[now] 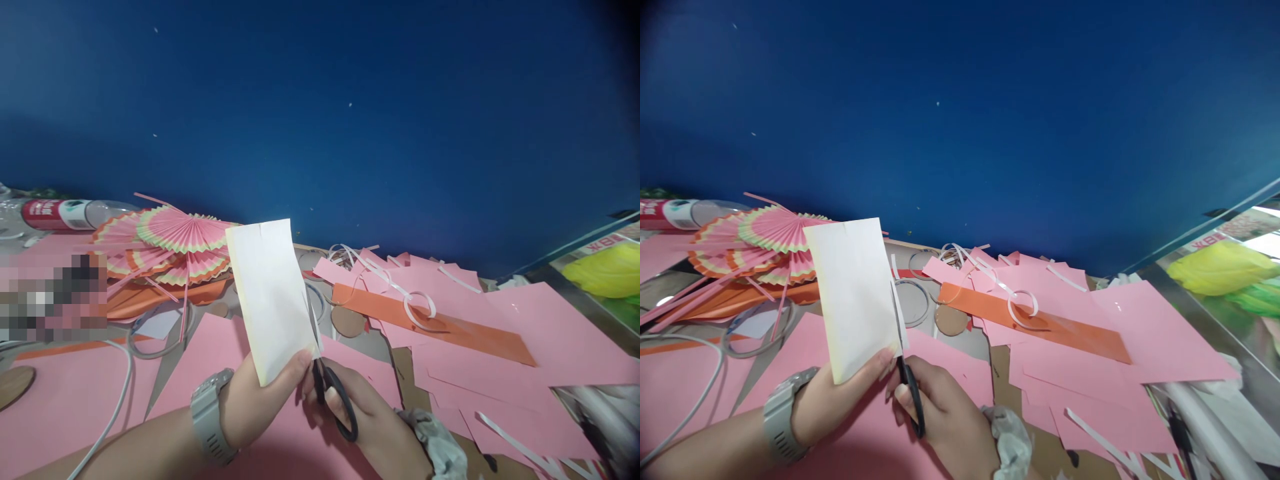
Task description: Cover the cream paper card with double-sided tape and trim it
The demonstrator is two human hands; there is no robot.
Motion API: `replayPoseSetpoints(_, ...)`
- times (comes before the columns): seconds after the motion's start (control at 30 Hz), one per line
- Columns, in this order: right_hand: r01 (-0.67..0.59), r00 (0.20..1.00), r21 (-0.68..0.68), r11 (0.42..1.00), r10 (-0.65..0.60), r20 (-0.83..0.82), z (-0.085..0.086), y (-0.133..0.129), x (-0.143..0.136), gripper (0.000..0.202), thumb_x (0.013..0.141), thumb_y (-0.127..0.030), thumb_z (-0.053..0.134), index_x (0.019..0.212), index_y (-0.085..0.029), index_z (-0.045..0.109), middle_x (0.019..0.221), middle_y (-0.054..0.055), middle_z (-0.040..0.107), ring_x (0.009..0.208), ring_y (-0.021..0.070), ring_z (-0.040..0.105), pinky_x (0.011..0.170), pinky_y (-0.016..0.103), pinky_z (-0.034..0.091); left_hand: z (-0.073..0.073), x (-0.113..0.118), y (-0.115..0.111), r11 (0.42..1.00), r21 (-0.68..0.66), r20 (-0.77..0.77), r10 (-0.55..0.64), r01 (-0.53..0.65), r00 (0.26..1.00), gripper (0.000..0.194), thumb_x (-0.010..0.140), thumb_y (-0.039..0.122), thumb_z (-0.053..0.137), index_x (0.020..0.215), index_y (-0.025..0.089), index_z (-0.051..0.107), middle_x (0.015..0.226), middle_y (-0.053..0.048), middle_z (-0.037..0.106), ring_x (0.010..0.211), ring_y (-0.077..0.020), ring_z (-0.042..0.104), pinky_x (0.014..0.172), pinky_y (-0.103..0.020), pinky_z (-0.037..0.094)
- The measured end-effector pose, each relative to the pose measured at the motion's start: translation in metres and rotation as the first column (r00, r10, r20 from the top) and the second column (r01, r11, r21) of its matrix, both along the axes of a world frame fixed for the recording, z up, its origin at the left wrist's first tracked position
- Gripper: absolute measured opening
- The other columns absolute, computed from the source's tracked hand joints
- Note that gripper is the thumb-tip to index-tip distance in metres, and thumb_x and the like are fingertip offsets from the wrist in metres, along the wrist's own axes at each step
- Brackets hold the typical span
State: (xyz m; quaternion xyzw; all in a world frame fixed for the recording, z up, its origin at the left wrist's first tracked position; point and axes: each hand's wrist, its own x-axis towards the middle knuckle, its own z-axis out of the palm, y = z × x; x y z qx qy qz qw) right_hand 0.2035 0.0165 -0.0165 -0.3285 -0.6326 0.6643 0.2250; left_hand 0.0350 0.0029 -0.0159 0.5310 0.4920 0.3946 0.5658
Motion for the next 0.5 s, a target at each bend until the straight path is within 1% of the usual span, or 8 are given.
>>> replayPoseSetpoints(0.1, -0.007, 1.000, 0.009, 1.000, 0.007, 0.006, 0.0002, -0.0001, 0.0010, 0.043, 0.091, -0.056, 0.035, 0.088, -0.016, 0.050, 0.073, 0.002, 0.049, 0.068, 0.0136, 0.047, 0.062, 0.027, 0.039, -0.0010, 0.0001, 0.0000, 1.000, -0.001, -0.010, 0.006, -0.006, 1.000, 0.040, 0.093, 0.040, 0.037, 0.063, 0.020, 0.055, 0.061, -0.004, 0.061, 0.065, -0.0196, 0.060, 0.070, -0.034, 0.050)
replayPoseSetpoints(0.3, 0.016, 1.000, 0.010, 1.000, -0.016, -0.002, -0.0009, 0.0000, 0.0001, 0.043, 0.091, -0.056, 0.036, 0.086, -0.016, 0.051, 0.072, 0.002, 0.049, 0.068, 0.0139, 0.047, 0.063, 0.027, 0.038, -0.0056, -0.0011, 0.0011, 1.000, 0.007, -0.010, 0.015, -0.015, 1.000, 0.038, 0.092, 0.041, 0.040, 0.066, 0.018, 0.054, 0.062, -0.005, 0.060, 0.064, -0.0191, 0.059, 0.069, -0.033, 0.050)
replayPoseSetpoints(0.43, 0.017, 1.000, 0.002, 1.000, -0.017, -0.014, -0.0027, 0.0000, -0.0001, 0.041, 0.091, -0.054, 0.037, 0.084, -0.016, 0.051, 0.074, 0.002, 0.048, 0.068, 0.0136, 0.046, 0.063, 0.028, 0.038, -0.0077, -0.0019, 0.0021, 0.999, 0.018, 0.040, -0.040, 0.040, 0.998, 0.039, 0.094, 0.040, 0.038, 0.069, 0.017, 0.057, 0.065, -0.005, 0.062, 0.066, -0.0176, 0.060, 0.072, -0.031, 0.050)
replayPoseSetpoints(0.5, 0.017, 1.000, -0.006, 1.000, -0.017, -0.016, -0.0025, -0.0002, -0.0001, 0.041, 0.091, -0.054, 0.037, 0.085, -0.016, 0.051, 0.074, 0.002, 0.047, 0.068, 0.0136, 0.045, 0.063, 0.027, 0.038, -0.0095, -0.0021, 0.0019, 0.999, 0.023, 0.046, -0.050, 0.049, 0.998, 0.040, 0.094, 0.040, 0.037, 0.068, 0.017, 0.056, 0.064, -0.005, 0.061, 0.065, -0.0174, 0.060, 0.070, -0.030, 0.050)
